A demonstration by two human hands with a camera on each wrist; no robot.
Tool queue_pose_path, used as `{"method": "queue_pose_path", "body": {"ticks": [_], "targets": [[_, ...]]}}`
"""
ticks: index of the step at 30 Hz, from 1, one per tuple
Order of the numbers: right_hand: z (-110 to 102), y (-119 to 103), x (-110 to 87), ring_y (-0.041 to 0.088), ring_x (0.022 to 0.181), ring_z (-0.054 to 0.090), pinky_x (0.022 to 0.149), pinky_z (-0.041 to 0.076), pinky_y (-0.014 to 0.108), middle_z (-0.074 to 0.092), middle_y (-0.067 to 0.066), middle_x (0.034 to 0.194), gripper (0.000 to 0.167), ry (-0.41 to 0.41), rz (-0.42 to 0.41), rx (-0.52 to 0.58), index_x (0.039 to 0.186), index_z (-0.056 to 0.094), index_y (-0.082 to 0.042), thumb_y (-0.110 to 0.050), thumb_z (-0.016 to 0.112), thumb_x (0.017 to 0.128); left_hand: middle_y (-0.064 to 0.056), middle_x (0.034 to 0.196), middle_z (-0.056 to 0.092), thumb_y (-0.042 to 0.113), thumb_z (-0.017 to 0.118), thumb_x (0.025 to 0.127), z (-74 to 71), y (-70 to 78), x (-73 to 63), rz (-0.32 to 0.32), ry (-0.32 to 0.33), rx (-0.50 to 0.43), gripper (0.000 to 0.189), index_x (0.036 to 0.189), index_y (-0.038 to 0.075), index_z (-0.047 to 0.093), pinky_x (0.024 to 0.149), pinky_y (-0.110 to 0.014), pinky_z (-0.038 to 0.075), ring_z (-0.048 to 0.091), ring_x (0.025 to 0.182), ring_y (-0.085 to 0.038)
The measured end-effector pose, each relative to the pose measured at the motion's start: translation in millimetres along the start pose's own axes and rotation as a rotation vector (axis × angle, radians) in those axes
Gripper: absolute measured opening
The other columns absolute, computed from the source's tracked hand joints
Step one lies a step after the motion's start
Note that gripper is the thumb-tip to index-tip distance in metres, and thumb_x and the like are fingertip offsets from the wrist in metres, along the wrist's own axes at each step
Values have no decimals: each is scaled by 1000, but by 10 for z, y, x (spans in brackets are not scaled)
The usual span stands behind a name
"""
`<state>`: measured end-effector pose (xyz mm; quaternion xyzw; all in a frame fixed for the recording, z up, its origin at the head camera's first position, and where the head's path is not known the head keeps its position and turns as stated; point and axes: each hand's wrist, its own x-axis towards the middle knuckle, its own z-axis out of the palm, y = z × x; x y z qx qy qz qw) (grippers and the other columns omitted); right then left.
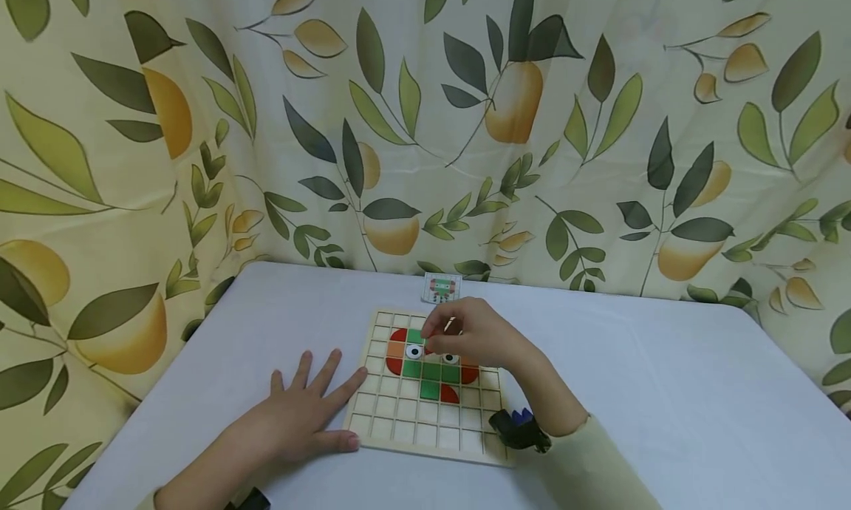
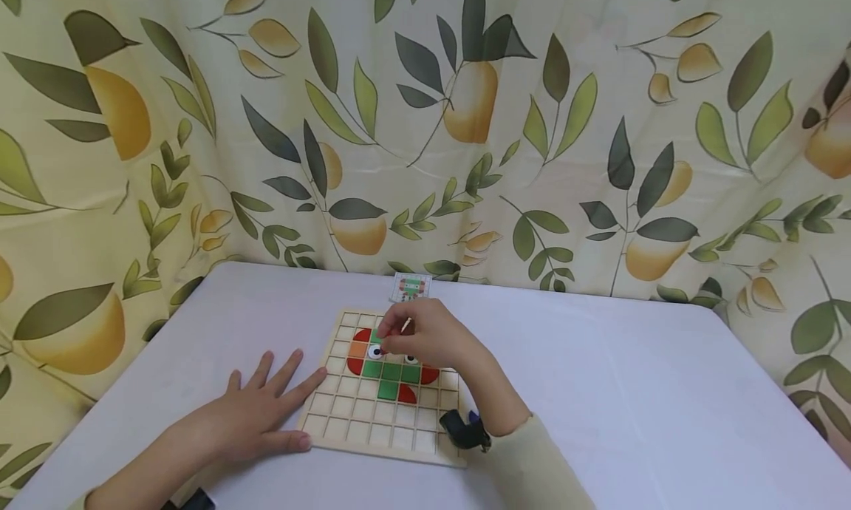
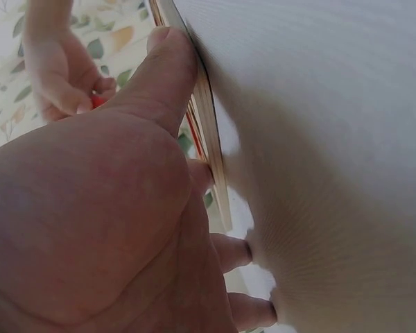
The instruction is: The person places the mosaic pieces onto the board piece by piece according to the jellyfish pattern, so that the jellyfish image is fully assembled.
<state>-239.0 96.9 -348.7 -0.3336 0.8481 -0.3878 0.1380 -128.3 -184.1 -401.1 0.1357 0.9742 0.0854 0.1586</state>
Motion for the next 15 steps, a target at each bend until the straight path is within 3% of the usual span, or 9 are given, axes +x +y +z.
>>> {"method": "queue_pose_path", "body": {"ticks": [8, 15], "targets": [[277, -31, 39, 13, 74, 62, 65, 52, 28, 67, -10, 79, 10, -94, -2, -124, 86, 70, -18, -9, 75, 88, -15, 167, 14, 81, 53, 79, -14, 12, -24, 18, 3, -1, 93, 157, 40, 26, 100, -85, 12, 8, 147, -57], [384, -45, 55, 6, 78, 60, 74, 50, 26, 65, -17, 79, 14, -129, 6, -261, 83, 72, -24, -12, 79, 86, -14, 167, 13, 80, 53, 79, -23, 18, -18, 4, 1, 1, 92, 157, 40, 26, 100, -84, 12, 8, 147, -57]]}}
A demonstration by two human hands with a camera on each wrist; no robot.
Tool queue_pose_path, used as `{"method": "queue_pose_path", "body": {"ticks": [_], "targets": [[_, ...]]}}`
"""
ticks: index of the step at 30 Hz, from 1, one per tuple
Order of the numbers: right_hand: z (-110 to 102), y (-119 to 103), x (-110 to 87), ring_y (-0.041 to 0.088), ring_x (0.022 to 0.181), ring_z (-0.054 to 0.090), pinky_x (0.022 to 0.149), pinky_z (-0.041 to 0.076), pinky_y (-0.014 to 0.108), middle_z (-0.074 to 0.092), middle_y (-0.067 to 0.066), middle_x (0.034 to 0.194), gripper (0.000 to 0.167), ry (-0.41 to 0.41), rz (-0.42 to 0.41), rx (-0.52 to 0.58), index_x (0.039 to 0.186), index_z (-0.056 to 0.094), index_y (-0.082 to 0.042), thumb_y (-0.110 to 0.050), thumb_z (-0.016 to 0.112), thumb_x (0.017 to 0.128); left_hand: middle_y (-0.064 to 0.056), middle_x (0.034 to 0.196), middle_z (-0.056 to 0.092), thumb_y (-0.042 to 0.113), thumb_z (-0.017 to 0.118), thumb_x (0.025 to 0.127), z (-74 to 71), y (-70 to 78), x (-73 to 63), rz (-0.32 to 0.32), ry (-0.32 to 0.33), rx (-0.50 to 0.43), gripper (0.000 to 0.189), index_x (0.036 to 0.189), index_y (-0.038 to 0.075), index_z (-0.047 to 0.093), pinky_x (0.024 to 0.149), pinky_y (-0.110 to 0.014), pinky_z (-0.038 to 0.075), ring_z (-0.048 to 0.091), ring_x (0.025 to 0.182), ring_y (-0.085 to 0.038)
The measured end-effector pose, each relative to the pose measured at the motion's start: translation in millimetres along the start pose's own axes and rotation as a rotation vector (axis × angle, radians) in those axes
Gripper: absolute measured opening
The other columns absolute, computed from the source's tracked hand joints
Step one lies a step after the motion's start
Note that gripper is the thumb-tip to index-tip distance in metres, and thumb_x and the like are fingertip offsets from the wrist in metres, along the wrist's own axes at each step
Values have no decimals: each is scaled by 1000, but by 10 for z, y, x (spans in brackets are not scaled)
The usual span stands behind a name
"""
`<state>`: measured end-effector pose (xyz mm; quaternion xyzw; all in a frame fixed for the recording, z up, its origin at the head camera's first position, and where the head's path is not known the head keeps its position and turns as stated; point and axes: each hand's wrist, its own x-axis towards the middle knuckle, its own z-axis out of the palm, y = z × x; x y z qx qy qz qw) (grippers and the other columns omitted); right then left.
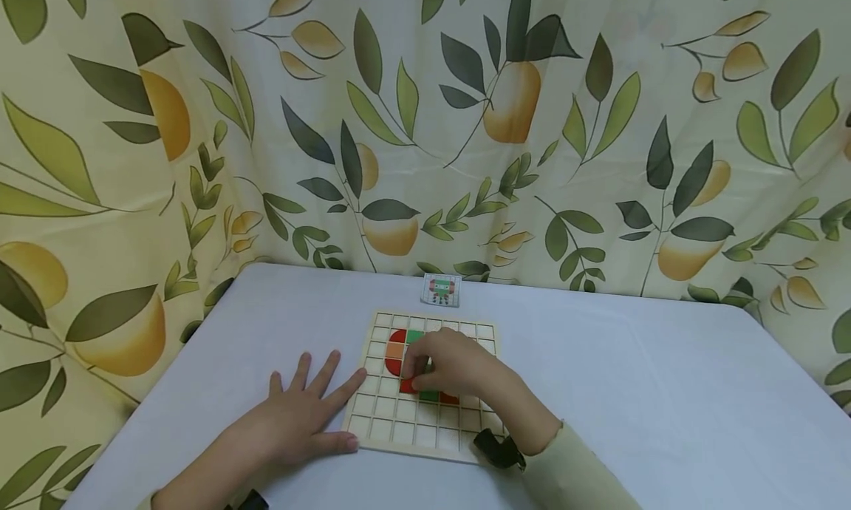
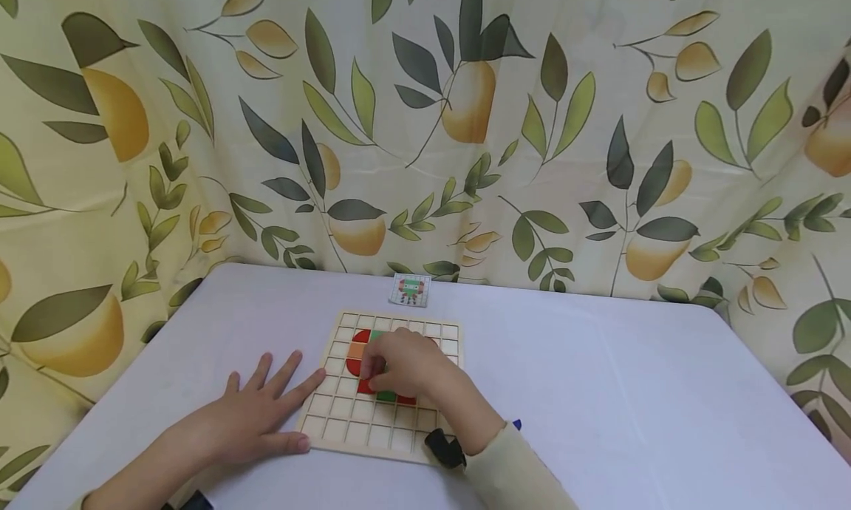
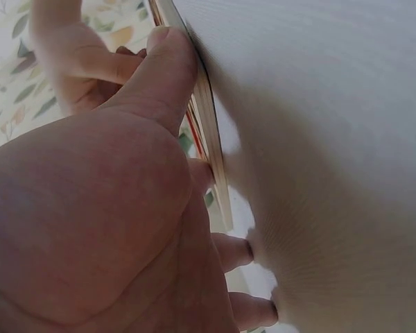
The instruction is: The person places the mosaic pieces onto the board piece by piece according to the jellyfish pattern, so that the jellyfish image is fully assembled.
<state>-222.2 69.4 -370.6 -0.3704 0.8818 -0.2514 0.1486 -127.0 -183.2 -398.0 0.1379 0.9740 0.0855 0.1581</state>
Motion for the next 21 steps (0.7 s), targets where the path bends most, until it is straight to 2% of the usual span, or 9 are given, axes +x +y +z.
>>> {"method": "queue_pose_path", "body": {"ticks": [13, 21], "targets": [[-6, -56, 21, 5, 76, 56, 72, 49, 24, 63, -17, 77, 18, -95, -24, -82, 79, 73, -28, -12, 79, 86, -17, 166, 13, 78, 54, 81, -65, 8, -30, 11, 18, 3, 92, 158, 36, 26, 98, -85, 13, 8, 145, -60], [-17, -68, -31, 7, 72, 54, 67, 47, 26, 59, -12, 73, 30, -106, 8, -115, 96, 74, -28, -1, 71, 84, -16, 167, 13, 78, 54, 82, -33, 2, -33, 21, 8, 5, 91, 158, 37, 26, 99, -85, 13, 8, 146, -58]]}}
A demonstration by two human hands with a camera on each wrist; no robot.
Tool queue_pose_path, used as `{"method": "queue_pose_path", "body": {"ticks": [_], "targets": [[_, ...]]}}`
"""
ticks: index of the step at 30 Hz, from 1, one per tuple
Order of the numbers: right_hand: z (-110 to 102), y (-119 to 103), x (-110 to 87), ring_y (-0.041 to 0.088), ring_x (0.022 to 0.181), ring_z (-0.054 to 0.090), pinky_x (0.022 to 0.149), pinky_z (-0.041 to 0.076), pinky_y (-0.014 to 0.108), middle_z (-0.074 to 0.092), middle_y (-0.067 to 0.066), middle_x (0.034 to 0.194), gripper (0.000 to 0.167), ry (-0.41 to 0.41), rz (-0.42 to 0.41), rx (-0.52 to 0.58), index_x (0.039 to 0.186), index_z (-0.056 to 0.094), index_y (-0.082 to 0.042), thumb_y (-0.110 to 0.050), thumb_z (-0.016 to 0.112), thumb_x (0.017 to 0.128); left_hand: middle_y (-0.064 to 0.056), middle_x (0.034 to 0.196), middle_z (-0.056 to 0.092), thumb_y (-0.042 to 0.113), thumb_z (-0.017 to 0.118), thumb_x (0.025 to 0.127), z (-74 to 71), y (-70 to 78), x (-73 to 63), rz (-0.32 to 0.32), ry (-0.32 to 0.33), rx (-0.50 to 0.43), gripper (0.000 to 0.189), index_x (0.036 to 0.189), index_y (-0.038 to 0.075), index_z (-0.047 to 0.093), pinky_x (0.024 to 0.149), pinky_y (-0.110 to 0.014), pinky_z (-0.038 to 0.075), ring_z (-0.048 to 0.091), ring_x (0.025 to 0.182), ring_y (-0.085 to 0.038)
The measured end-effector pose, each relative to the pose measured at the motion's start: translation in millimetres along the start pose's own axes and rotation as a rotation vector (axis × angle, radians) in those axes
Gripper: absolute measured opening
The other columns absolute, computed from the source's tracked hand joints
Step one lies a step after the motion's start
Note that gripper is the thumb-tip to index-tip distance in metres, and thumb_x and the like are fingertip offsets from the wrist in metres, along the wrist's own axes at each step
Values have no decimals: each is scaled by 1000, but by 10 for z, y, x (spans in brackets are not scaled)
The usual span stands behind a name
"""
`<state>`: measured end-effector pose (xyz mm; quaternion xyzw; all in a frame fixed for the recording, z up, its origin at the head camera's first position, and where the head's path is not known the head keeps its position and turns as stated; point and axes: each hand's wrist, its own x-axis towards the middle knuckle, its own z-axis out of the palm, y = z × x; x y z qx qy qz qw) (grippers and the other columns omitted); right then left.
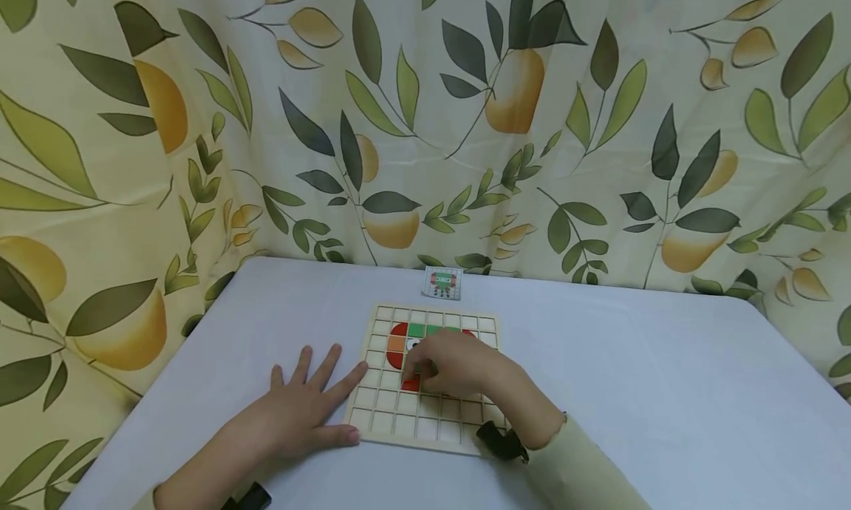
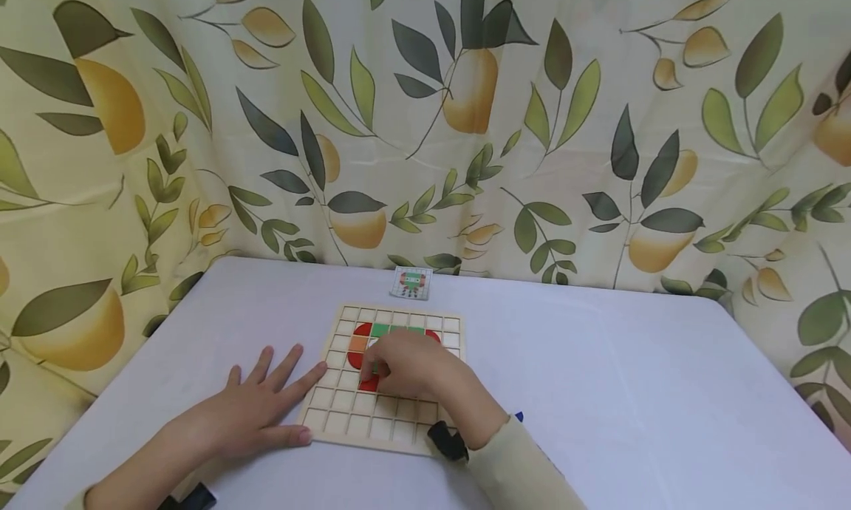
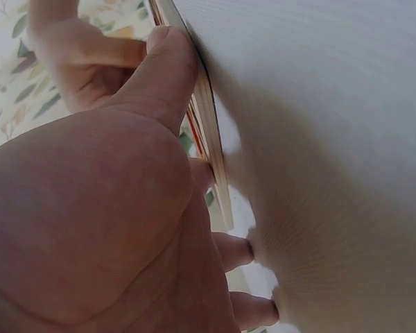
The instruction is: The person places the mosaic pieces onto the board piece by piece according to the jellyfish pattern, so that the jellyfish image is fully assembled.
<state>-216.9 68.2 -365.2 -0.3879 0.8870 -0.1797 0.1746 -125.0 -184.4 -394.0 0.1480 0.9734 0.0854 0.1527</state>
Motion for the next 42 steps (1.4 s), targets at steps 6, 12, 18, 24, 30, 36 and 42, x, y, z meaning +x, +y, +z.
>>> {"method": "queue_pose_path", "body": {"ticks": [6, 12, 18, 24, 30, 36, 42], "targets": [[-11, 32, -59, 7, 73, 52, 68, 46, 25, 59, -12, 74, 25, -52, -16, 52, 85, 74, -26, -1, 71, 85, -16, 166, 14, 79, 55, 81, 16, 11, 11, -1, -2, -3, 92, 158, 37, 27, 100, -84, 12, 8, 146, -58], [-169, 197, -269, 11, 74, 55, 65, 48, 28, 59, -9, 76, 12, 38, -18, 126, 90, 70, -21, -9, 69, 90, -14, 167, 14, 78, 56, 80, 29, 21, 38, -20, -18, 0, 92, 157, 39, 27, 101, -84, 11, 7, 147, -56], [-214, 503, -785, 13, 73, 56, 62, 49, 27, 60, -9, 79, 5, 80, 62, 136, 96, 68, -21, -20, 71, 92, -15, 167, 14, 79, 57, 79, 35, 46, 44, -16, -28, -5, 94, 157, 37, 27, 99, -85, 11, 7, 147, -58], [-169, 678, -1245, 16, 74, 54, 60, 46, 31, 58, -1, 79, 33, -10, 382, 95, 103, 64, -25, -32, 85, 79, -15, 167, 12, 77, 57, 80, 20, 54, 26, -14, -25, -4, 93, 158, 36, 26, 99, -85, 11, 6, 147, -58], [-53, 661, -1360, 18, 81, 52, 73, 47, 40, 55, 0, 83, 62, -95, 533, 9, 110, 54, -26, -45, 92, 64, -15, 167, 13, 78, 58, 79, 16, 52, 29, -28, -34, -10, 93, 157, 37, 28, 100, -84, 10, 5, 147, -57], [44, 580, -1207, 16, 77, 50, 67, 40, 36, 53, 1, 81, 60, -12, 456, 26, 111, 54, -25, -48, 90, 67, -15, 167, 12, 77, 58, 80, 18, 7, 24, -37, -26, -18, 93, 158, 37, 27, 100, -84, 8, 4, 147, -57], [41, 580, -1120, 18, 62, 57, 53, 49, 32, 54, 6, 78, 43, 20, 467, 165, 106, 57, -21, -23, 88, 76, -15, 167, 10, 78, 57, 81, 18, -10, 31, -27, -22, -32, 93, 158, 37, 25, 101, -84, 7, 3, 148, -56]]}}
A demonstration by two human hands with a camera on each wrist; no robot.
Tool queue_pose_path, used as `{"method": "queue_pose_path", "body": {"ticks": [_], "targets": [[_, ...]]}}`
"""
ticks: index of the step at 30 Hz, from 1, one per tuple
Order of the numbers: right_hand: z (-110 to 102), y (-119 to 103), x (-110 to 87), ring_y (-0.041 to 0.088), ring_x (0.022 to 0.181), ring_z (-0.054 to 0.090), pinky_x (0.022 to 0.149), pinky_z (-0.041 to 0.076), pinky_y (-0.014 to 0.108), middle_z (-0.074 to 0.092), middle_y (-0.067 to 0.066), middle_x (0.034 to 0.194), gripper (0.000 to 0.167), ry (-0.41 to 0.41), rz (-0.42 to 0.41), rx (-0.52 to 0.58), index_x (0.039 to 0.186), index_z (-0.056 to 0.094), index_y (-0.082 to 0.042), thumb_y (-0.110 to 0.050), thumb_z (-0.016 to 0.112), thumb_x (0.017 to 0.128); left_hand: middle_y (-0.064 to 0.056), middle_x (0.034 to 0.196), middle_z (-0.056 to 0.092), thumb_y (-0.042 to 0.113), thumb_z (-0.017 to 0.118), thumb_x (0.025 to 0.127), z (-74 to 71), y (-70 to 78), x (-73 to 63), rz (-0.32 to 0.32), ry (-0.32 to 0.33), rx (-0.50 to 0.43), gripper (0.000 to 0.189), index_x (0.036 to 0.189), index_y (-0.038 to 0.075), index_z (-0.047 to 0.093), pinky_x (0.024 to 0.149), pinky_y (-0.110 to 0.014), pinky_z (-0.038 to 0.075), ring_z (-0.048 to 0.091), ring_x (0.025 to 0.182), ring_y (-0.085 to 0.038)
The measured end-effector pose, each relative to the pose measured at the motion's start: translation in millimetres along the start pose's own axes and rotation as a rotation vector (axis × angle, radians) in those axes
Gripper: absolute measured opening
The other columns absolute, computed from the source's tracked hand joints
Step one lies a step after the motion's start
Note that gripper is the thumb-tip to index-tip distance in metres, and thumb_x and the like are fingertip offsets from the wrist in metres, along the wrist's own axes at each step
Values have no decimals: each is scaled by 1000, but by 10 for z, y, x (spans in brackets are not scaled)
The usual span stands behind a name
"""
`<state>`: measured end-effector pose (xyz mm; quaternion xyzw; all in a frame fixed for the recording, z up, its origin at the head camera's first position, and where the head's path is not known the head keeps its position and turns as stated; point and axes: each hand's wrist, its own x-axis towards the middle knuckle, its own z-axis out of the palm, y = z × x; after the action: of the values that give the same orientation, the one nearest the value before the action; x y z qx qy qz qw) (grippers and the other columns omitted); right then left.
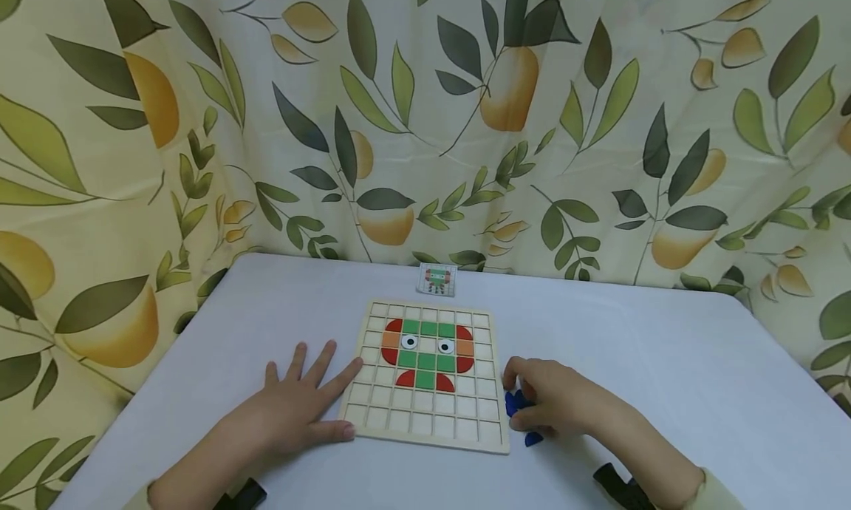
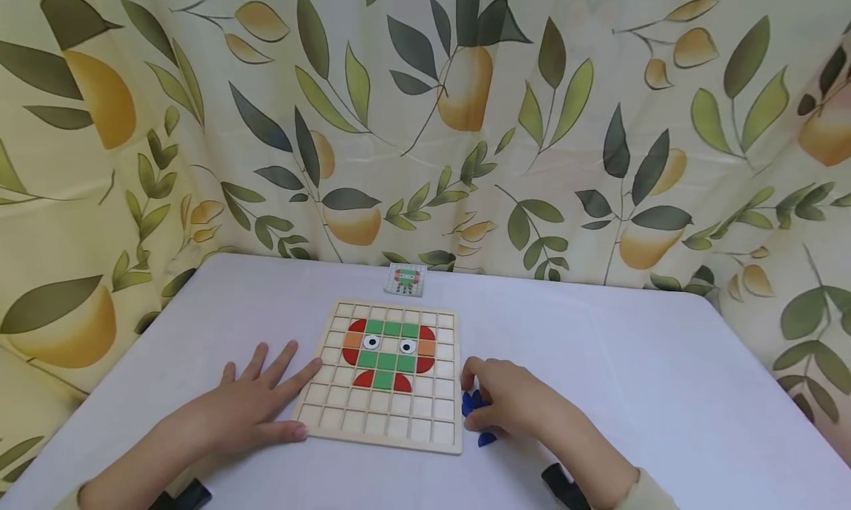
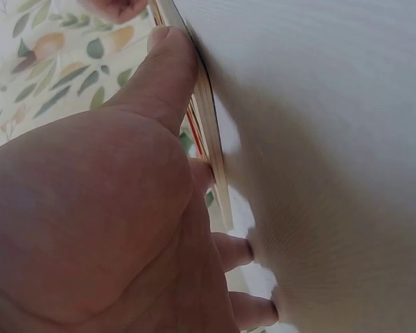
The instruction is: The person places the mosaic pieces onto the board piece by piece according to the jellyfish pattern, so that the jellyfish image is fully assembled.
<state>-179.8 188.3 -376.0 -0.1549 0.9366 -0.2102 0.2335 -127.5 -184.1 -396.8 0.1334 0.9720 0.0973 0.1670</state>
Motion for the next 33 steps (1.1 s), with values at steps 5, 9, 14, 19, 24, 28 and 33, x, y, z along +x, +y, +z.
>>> {"method": "queue_pose_path", "body": {"ticks": [5, 9, 14, 19, 24, 28, 33], "targets": [[-95, 54, 86, 19, 56, 58, 51, 51, 33, 54, 7, 77, 35, -10, -14, 78, 101, 58, -21, -15, 85, 79, -15, 167, 10, 78, 57, 80, -17, 2, -5, -4, -2, -2, 94, 158, 36, 25, 100, -85, 8, 3, 147, -57], [-185, 91, 158, 19, 57, 57, 50, 51, 33, 53, 8, 76, 32, -44, -53, 100, 100, 57, -20, -15, 82, 82, -15, 167, 9, 79, 56, 80, -15, -19, -8, -11, 0, 1, 94, 158, 37, 25, 100, -85, 7, 2, 147, -57], [-241, 107, 217, 20, 57, 56, 48, 50, 32, 53, 8, 74, 28, -114, -51, 88, 95, 57, -15, -14, 82, 83, -16, 167, 10, 79, 55, 81, -4, -29, 4, 6, 4, 7, 93, 158, 36, 25, 99, -85, 8, 3, 147, -58], [-304, 121, 248, 18, 56, 56, 49, 49, 31, 55, 6, 72, 26, -163, -33, 66, 88, 58, -11, -15, 82, 82, -15, 167, 11, 79, 54, 81, 11, -8, 22, 14, 7, 17, 92, 158, 38, 26, 100, -84, 9, 5, 147, -57], [-433, 71, 282, 17, 56, 56, 50, 49, 30, 56, 7, 80, 23, -178, -72, 100, 89, 57, -10, -16, 80, 84, -16, 167, 13, 79, 56, 79, 7, 21, 22, 10, 10, 13, 93, 157, 38, 27, 100, -85, 9, 5, 147, -57], [-510, -72, 365, 17, 59, 57, 55, 52, 32, 56, 7, 86, 18, -122, -207, 124, 92, 58, -12, -15, 75, 89, -16, 167, 13, 80, 56, 78, 12, 13, 18, -2, 17, 16, 93, 157, 38, 28, 100, -85, 9, 5, 147, -57], [-456, -325, 414, 20, 75, 59, 64, 53, 34, 58, 3, 94, 15, -65, -329, 99, 91, 60, -17, -16, 75, 89, -15, 167, 13, 81, 55, 78, 24, 2, 10, 3, 21, 11, 94, 157, 39, 27, 100, -85, 9, 5, 147, -57]]}}
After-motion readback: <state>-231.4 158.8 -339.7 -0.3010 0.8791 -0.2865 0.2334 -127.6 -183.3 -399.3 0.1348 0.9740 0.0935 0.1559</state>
